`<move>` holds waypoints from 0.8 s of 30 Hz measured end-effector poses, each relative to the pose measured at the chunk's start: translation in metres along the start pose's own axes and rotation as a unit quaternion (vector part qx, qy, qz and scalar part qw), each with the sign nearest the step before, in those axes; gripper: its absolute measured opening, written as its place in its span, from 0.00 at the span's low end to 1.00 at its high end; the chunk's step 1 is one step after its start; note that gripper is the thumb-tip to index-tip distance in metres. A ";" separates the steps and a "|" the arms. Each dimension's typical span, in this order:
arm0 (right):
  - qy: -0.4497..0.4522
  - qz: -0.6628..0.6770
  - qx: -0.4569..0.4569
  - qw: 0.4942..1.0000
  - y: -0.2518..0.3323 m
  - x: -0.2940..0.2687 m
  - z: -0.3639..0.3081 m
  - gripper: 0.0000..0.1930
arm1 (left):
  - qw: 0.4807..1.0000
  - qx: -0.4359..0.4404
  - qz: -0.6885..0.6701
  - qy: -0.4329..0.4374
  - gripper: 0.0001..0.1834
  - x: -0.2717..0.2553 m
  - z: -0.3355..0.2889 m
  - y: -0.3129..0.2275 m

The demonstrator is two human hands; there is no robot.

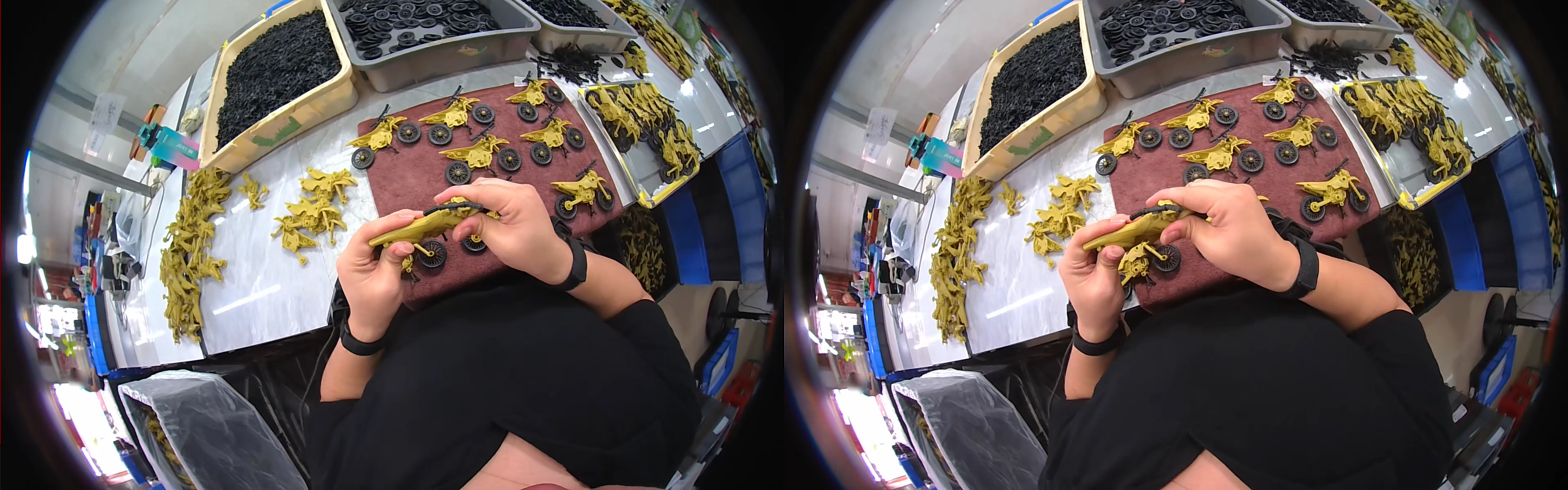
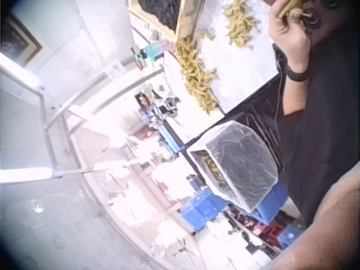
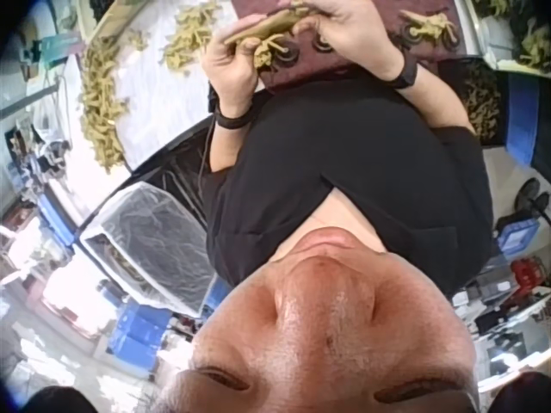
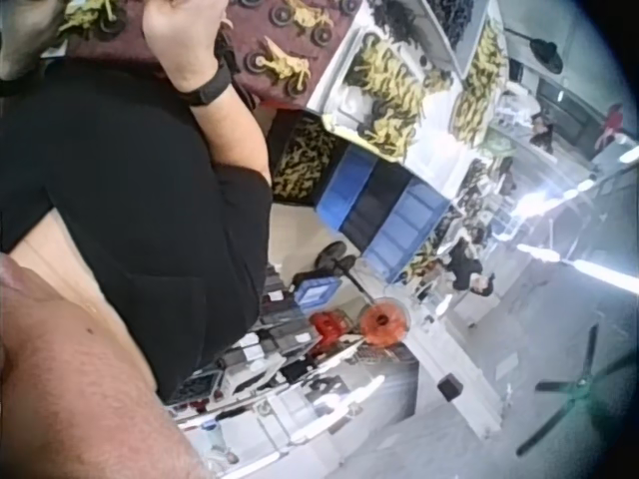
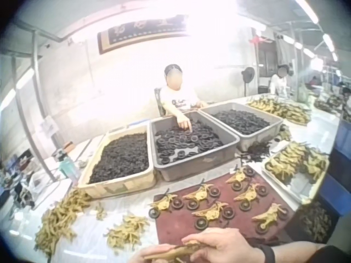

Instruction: Assembling small plastic toy motorcycles by attaching wheels to the bodies.

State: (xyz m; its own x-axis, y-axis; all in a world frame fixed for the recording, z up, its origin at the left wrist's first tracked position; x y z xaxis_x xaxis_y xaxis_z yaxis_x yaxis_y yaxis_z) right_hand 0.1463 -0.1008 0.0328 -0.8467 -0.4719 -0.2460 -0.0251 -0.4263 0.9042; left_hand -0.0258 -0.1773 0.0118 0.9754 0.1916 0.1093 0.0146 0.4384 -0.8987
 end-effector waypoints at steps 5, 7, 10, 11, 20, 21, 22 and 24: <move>0.058 0.102 0.126 0.985 -0.003 -0.002 0.001 0.16 | 0.996 -0.082 0.012 0.032 0.14 -0.007 0.005 -0.005; 0.063 0.112 0.139 0.982 -0.002 -0.002 0.000 0.16 | 0.995 -0.096 -0.019 0.012 0.15 -0.008 0.005 -0.004; 0.072 0.145 0.146 0.976 0.003 -0.002 0.000 0.16 | 0.995 -0.090 -0.028 0.015 0.16 -0.009 0.005 -0.007; 0.075 0.167 0.141 0.973 0.005 -0.001 0.000 0.17 | 0.996 -0.084 -0.033 0.023 0.17 -0.010 0.005 -0.008; 0.020 0.197 0.179 0.964 -0.035 0.001 0.011 0.23 | 0.792 0.206 0.565 0.105 0.25 -0.004 0.020 -0.011; 0.019 0.280 0.188 0.941 -0.036 0.003 0.012 0.25 | 0.790 0.196 0.570 0.109 0.25 -0.005 0.022 -0.008; 0.024 0.260 0.186 0.947 -0.030 0.002 0.013 0.26 | 0.794 0.191 0.568 0.097 0.24 -0.007 0.026 -0.006; -0.024 0.226 0.149 0.962 -0.030 -0.004 0.016 0.24 | 0.814 0.154 0.554 0.084 0.24 -0.014 0.035 0.013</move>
State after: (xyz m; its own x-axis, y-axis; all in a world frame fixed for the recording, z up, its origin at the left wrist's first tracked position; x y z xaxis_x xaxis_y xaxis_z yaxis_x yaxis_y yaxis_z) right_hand 0.1417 -0.0743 0.0123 -0.8306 -0.5177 0.2052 0.2052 0.0580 0.9770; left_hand -0.0470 -0.1431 0.0133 0.3685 0.5085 -0.7782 -0.9252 0.2821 -0.2537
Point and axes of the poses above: each hand's wrist, its own z-axis towards the middle knuckle, its own x-axis out of the palm, y = z × x, the point moved 2 cm from there along z, towards the middle knuckle, and after that the axes turned 1 degree about x, right-handed, at the moved point
